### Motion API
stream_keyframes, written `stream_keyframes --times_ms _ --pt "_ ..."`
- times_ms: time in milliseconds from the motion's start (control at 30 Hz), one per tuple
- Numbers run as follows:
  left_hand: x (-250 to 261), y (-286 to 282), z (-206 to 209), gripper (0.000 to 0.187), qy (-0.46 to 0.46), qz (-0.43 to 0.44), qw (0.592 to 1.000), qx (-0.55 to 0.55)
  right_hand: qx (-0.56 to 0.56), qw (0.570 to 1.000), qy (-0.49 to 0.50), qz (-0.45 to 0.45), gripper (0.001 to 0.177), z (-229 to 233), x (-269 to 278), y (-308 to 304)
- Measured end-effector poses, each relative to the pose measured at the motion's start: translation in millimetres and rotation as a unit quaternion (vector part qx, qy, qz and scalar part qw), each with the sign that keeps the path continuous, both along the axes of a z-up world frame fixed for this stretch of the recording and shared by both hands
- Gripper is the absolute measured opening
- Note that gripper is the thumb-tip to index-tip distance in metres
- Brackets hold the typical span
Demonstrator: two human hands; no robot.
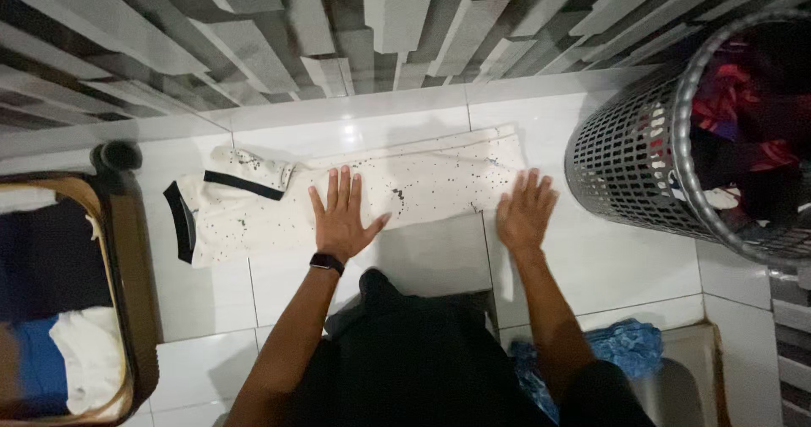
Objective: The person picks up a shirt from a basket, spreads it on the floor, and folds it into a small rectangle by folding in the sleeves and sides before placing it into a suitcase.
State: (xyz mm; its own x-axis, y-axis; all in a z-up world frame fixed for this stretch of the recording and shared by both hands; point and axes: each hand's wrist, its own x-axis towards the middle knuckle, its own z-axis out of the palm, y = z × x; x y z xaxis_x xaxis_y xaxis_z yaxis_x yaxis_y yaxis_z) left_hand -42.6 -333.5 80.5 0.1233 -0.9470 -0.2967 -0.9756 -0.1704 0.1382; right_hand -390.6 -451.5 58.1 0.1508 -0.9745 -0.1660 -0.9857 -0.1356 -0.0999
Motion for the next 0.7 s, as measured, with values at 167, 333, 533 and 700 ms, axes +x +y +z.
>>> stream_keyframes --times_ms 167,333,533,700 --pt "-25.7 -16.0 -13.2 0.094 0.026 -0.018 0.999 0.029 -0.092 0.99 -0.028 0.1 0.063 -11.2 19.3 -10.7" --pt "-47.1 -18.1 -25.7 0.079 0.019 -0.074 0.997 -0.031 0.051 0.935 -0.044 0.348 0.054 -16.3 62.2 -29.5" --pt "-46.7 -15.0 -9.9 0.078 -0.015 -0.052 0.998 0.025 -0.135 0.953 -0.038 0.268 0.054 -7.4 25.9 -106.4" --pt "-50.3 -16.2 -10.7 0.079 -0.01 -0.034 0.999 0.012 -0.139 0.947 -0.124 0.26 0.016 14.6 25.7 -124.4"
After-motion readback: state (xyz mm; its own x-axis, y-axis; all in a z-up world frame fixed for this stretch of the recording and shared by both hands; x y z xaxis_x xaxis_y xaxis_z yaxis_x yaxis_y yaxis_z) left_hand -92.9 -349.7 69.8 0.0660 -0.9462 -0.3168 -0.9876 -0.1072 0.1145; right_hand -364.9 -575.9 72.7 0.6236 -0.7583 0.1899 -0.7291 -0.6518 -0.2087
